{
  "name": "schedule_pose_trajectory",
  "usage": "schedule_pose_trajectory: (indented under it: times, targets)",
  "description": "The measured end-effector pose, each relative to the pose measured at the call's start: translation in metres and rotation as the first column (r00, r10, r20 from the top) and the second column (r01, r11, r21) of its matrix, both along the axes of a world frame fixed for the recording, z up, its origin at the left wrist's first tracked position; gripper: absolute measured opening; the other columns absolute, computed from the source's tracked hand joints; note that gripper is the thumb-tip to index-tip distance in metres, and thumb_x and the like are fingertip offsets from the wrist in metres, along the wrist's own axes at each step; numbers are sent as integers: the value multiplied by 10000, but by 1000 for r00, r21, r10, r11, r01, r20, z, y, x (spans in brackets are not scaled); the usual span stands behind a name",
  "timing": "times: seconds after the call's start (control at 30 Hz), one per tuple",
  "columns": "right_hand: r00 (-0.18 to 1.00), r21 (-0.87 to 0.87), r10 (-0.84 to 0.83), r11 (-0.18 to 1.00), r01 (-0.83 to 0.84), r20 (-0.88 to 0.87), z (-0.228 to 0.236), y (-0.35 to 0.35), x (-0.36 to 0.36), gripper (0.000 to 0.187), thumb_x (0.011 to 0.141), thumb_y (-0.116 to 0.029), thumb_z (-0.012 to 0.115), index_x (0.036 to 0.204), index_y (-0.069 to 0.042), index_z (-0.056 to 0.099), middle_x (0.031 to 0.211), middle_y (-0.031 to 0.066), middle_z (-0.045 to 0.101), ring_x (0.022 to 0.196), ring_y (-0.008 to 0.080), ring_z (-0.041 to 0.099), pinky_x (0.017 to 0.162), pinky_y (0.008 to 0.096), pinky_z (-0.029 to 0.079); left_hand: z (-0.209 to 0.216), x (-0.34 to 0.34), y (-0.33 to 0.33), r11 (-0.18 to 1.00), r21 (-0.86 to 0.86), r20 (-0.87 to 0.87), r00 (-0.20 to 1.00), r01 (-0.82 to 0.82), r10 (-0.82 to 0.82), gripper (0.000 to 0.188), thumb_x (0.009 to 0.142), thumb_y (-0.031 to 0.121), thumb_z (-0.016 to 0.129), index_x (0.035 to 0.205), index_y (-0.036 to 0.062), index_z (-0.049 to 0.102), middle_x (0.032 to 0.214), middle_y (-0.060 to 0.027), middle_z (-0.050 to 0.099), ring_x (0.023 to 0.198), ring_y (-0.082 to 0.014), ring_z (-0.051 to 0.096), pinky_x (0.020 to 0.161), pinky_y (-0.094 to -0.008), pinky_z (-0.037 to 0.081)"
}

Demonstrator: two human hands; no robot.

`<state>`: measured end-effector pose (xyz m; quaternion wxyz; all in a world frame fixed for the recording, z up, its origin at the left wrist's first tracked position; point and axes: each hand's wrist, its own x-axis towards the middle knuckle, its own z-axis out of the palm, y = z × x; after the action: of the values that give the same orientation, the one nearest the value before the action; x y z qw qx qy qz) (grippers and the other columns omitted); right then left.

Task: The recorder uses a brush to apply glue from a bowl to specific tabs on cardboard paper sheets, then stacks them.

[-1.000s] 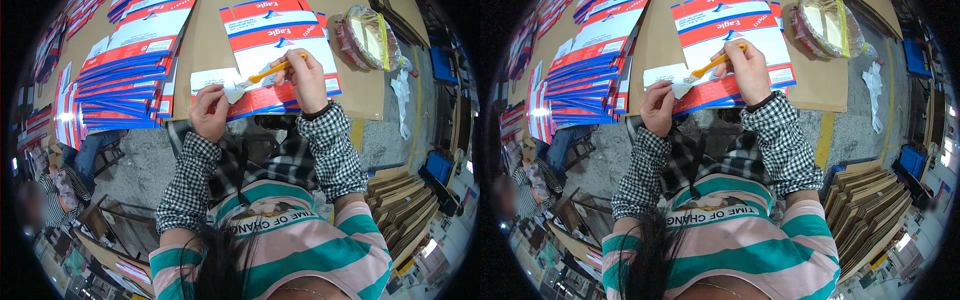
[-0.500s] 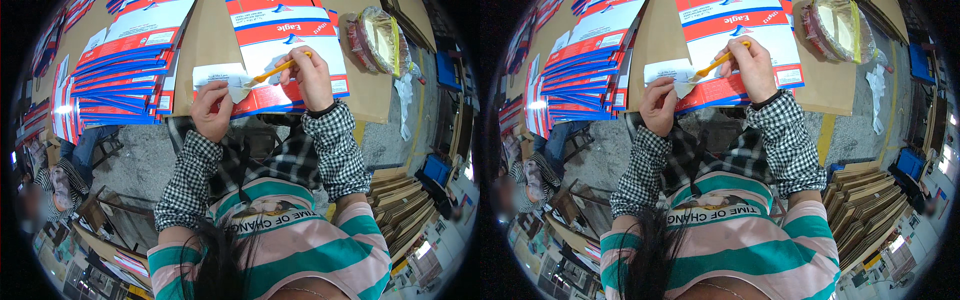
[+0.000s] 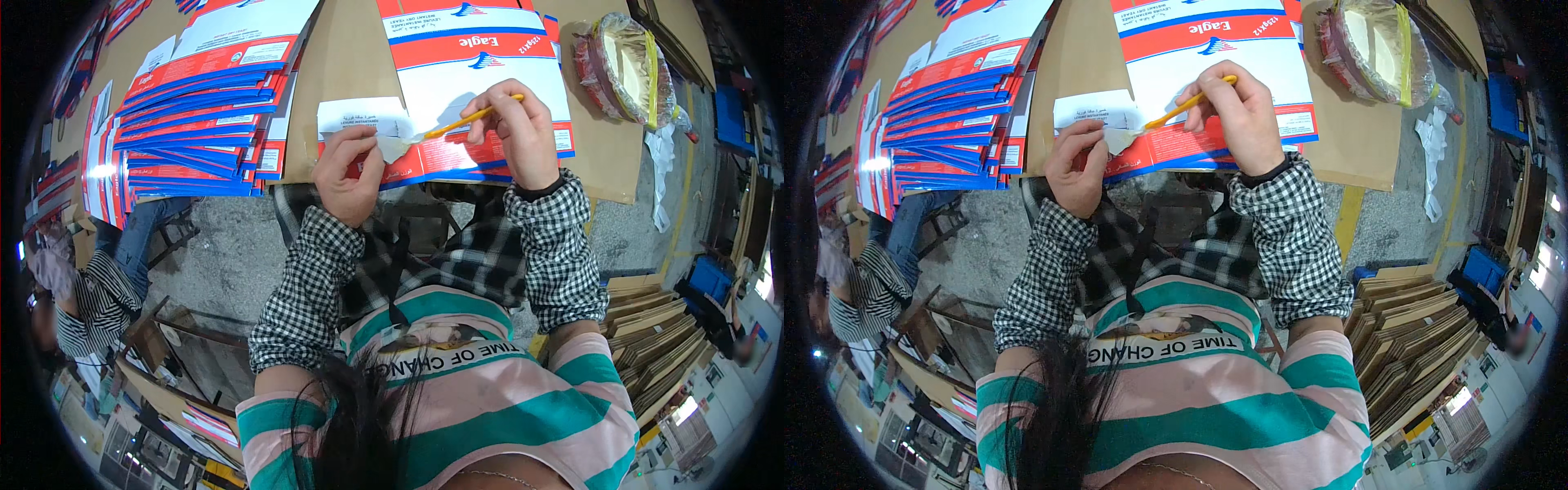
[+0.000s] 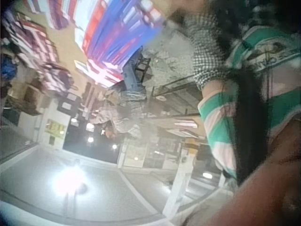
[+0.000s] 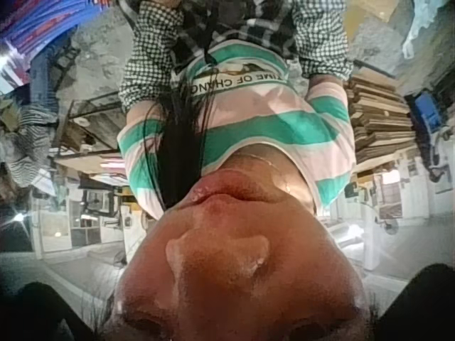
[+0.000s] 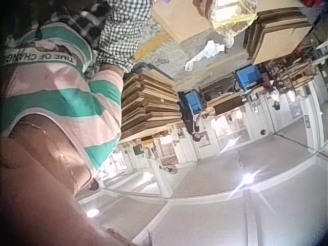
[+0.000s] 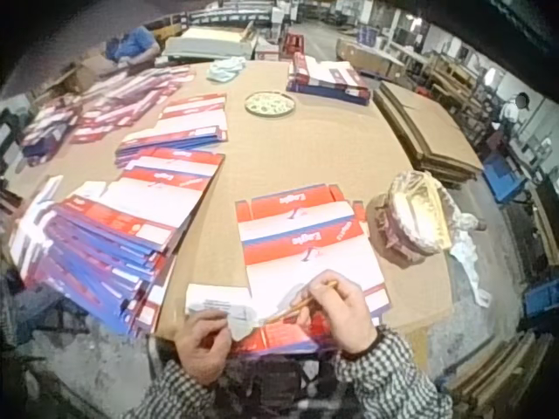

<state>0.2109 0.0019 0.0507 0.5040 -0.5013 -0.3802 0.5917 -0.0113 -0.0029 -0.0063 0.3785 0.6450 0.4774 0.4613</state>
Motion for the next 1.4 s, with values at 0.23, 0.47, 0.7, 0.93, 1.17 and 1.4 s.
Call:
schedule_pose_trajectory:
  times: [0.23, 0.47, 0.7, 0.93, 1.17, 1.4]
  targets:
    - [997, 53, 55, 997, -59, 62, 7, -3, -3, 162, 907, -121, 406, 856, 7, 494, 834, 123, 608, 638, 120, 565, 615, 234, 473, -2, -1, 0, 1000, -2, -11, 1000, 0, 0, 92, 742, 3, 595, 829, -24, 590, 954, -132, 603, 844, -217, 601, 727, -286, 483]
    - [991, 49, 85, 995, -90, 101, 11, -7, -4, 160, 903, -116, 413, 850, 9, 497, 837, 111, 611, 663, 116, 574, 645, 232, 477, -2, 2, -1, 999, -34, 15, 1000, -11, 12, 97, 741, 2, 597, 832, -30, 589, 954, -133, 602, 843, -216, 601, 726, -284, 486]
    - [989, 109, 79, 990, -93, 124, 12, -10, -7, 160, 900, -109, 416, 842, 11, 505, 846, 105, 614, 689, 108, 574, 658, 233, 476, -2, 1, -1, 1000, -3, 3, 1000, -1, 1, 99, 740, 1, 597, 834, -27, 586, 955, -131, 602, 843, -207, 601, 717, -279, 489]
    - [982, 118, 85, 987, -106, 171, 14, -12, -7, 158, 900, -102, 410, 858, 16, 506, 875, 111, 612, 701, 113, 578, 679, 237, 479, -3, 2, -2, 1000, -29, 27, 1000, -9, 10, 97, 741, -4, 594, 835, -28, 584, 955, -128, 600, 830, -201, 601, 712, -275, 490]
    - [987, 116, 79, 989, -96, 138, 17, -13, -8, 148, 894, -81, 411, 864, 22, 514, 866, 100, 608, 727, 123, 583, 704, 248, 483, 1, 3, -1, 998, -70, 52, 999, 4, -1, 103, 744, -1, 596, 842, -29, 587, 956, -129, 599, 829, -198, 600, 705, -274, 492]
    - [980, 100, 99, 988, -118, 172, 17, -20, -1, 144, 891, -74, 413, 873, 22, 520, 870, 98, 605, 745, 126, 579, 709, 249, 476, 0, 2, 1, 1000, -7, 4, 1000, 5, -5, 109, 741, 0, 596, 844, -30, 585, 962, -132, 597, 832, -200, 601, 700, -277, 495]
